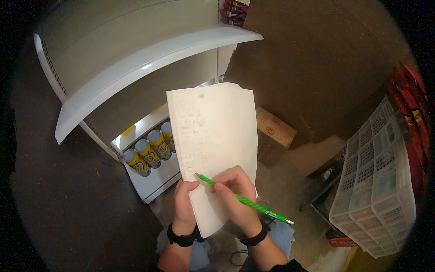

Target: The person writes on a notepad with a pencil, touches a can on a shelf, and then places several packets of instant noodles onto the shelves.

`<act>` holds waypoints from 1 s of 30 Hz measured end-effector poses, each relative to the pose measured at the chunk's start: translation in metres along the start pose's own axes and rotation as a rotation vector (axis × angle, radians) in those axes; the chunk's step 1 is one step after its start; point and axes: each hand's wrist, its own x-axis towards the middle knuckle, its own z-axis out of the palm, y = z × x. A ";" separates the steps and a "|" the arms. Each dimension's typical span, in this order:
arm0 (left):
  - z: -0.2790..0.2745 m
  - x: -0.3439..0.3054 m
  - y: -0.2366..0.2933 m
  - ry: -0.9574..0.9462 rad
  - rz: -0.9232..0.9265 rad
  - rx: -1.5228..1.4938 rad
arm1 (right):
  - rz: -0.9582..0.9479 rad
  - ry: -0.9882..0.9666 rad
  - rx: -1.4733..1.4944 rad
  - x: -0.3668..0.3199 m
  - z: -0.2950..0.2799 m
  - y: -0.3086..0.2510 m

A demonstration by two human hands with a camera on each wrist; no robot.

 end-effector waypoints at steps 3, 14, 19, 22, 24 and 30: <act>0.000 0.000 -0.002 0.003 0.002 0.029 | 0.002 -0.020 0.003 0.000 -0.001 0.000; 0.005 -0.007 0.002 -0.002 0.019 -0.041 | -0.206 -0.004 -0.160 -0.002 0.010 -0.003; 0.006 -0.011 0.006 -0.006 0.020 -0.073 | -0.293 -0.022 -0.263 -0.002 0.014 0.000; 0.005 -0.010 0.006 -0.013 0.062 -0.081 | -0.315 0.027 -0.324 -0.001 0.017 -0.003; 0.005 -0.011 0.007 -0.010 0.072 -0.069 | -0.358 0.000 -0.434 0.000 0.019 -0.005; 0.001 -0.011 0.008 -0.008 0.098 -0.022 | -0.400 -0.036 -0.534 0.004 0.020 -0.004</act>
